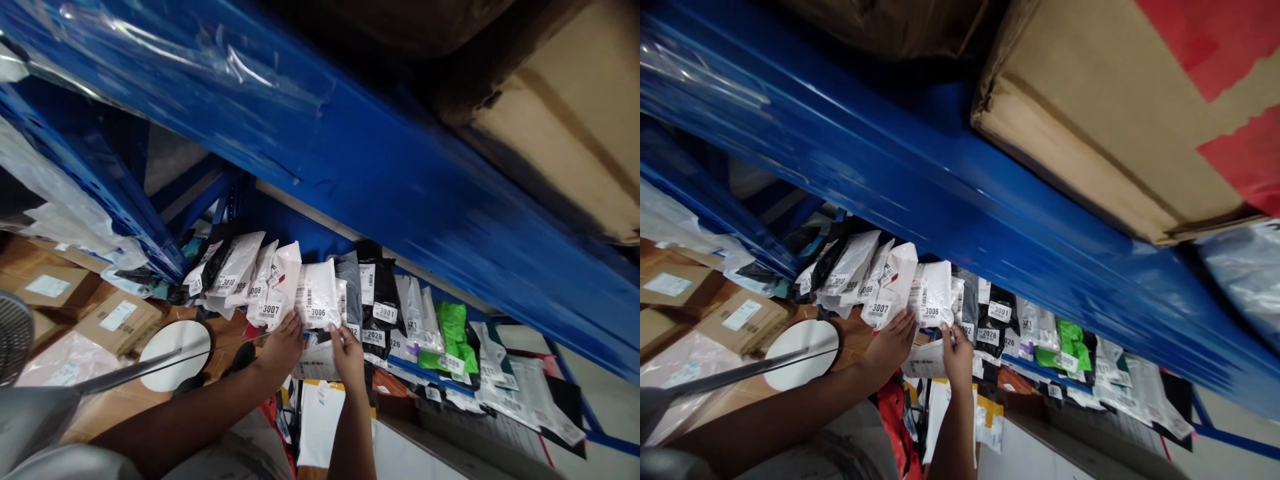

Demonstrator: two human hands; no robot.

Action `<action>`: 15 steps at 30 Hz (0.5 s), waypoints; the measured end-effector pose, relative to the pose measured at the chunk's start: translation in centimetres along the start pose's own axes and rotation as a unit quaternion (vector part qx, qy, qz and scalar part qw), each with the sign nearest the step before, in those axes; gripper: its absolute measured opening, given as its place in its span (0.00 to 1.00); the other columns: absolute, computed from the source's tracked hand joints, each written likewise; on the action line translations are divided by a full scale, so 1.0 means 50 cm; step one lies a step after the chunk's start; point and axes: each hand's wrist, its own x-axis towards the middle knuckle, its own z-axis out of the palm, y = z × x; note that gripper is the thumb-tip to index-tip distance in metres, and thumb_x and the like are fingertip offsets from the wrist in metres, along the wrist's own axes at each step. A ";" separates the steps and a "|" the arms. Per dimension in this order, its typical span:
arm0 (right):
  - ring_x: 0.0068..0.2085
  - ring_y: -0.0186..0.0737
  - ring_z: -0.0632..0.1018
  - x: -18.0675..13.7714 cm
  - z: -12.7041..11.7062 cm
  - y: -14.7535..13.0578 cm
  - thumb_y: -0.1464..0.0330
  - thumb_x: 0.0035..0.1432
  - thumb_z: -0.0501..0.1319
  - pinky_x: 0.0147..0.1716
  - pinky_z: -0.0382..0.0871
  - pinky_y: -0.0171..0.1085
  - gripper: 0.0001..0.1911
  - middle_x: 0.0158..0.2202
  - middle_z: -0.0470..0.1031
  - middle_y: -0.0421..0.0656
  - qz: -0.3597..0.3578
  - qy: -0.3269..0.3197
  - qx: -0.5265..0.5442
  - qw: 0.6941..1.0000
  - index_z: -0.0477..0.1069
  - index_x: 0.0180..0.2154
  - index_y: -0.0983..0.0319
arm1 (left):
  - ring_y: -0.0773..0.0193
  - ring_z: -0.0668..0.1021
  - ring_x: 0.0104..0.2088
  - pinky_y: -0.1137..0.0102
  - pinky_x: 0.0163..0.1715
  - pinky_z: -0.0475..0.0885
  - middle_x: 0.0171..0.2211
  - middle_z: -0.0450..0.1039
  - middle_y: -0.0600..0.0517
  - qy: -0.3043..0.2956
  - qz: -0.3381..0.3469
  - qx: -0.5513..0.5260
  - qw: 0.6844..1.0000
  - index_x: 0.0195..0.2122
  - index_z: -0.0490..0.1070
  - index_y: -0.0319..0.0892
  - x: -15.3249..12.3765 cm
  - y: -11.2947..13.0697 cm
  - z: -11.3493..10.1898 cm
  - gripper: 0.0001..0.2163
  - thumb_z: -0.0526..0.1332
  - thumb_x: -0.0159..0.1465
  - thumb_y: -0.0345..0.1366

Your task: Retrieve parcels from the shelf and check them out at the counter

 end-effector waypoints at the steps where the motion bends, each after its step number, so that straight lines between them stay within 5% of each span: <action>1: 0.33 0.45 0.77 0.000 -0.001 -0.006 0.50 0.56 0.53 0.34 0.70 0.37 0.25 0.29 0.79 0.48 -0.005 -0.001 -0.004 1.000 0.74 0.34 0.65 | 0.59 0.73 0.52 0.65 0.53 0.67 0.49 0.75 0.41 0.010 0.014 -0.006 1.000 0.47 0.74 0.33 -0.002 -0.001 -0.018 0.16 0.51 0.63 0.28; 4: 0.32 0.46 0.78 -0.005 0.001 -0.033 0.52 0.57 0.54 0.34 0.70 0.37 0.23 0.28 0.79 0.47 -0.022 -0.012 -0.015 1.000 0.74 0.36 0.64 | 0.62 0.70 0.55 0.66 0.55 0.66 0.52 0.72 0.49 0.081 0.004 -0.057 0.995 0.50 0.71 0.43 -0.016 -0.009 -0.081 0.15 0.52 0.64 0.30; 7: 0.33 0.45 0.80 -0.014 0.018 -0.065 0.53 0.57 0.54 0.35 0.70 0.37 0.21 0.31 0.81 0.47 -0.049 -0.035 -0.017 0.998 0.74 0.39 0.62 | 0.47 0.60 0.61 0.48 0.58 0.59 0.60 0.59 0.38 0.147 -0.166 -0.117 0.968 0.62 0.56 0.39 -0.036 -0.020 -0.114 0.25 0.55 0.62 0.36; 9: 0.37 0.46 0.80 -0.021 0.038 -0.082 0.55 0.58 0.54 0.38 0.71 0.37 0.19 0.36 0.81 0.48 -0.070 -0.052 -0.014 0.996 0.74 0.41 0.61 | 0.41 0.55 0.62 0.44 0.56 0.60 0.62 0.51 0.31 0.145 -0.255 -0.153 0.944 0.65 0.42 0.34 -0.052 -0.026 -0.104 0.34 0.55 0.62 0.39; 11: 0.43 0.48 0.80 -0.025 0.059 -0.091 0.56 0.59 0.53 0.42 0.71 0.38 0.20 0.40 0.81 0.50 -0.084 -0.060 -0.014 0.995 0.73 0.44 0.61 | 0.41 0.53 0.64 0.47 0.56 0.61 0.63 0.46 0.31 0.129 -0.275 -0.191 0.934 0.66 0.34 0.35 -0.066 -0.026 -0.076 0.36 0.53 0.63 0.41; 15: 0.39 0.54 0.81 -0.032 0.090 -0.087 0.55 0.60 0.50 0.38 0.73 0.43 0.24 0.38 0.81 0.56 -0.083 -0.062 -0.021 0.994 0.71 0.46 0.66 | 0.41 0.50 0.65 0.47 0.56 0.61 0.65 0.42 0.32 0.110 -0.288 -0.213 0.927 0.66 0.34 0.39 -0.088 -0.016 -0.031 0.34 0.51 0.64 0.42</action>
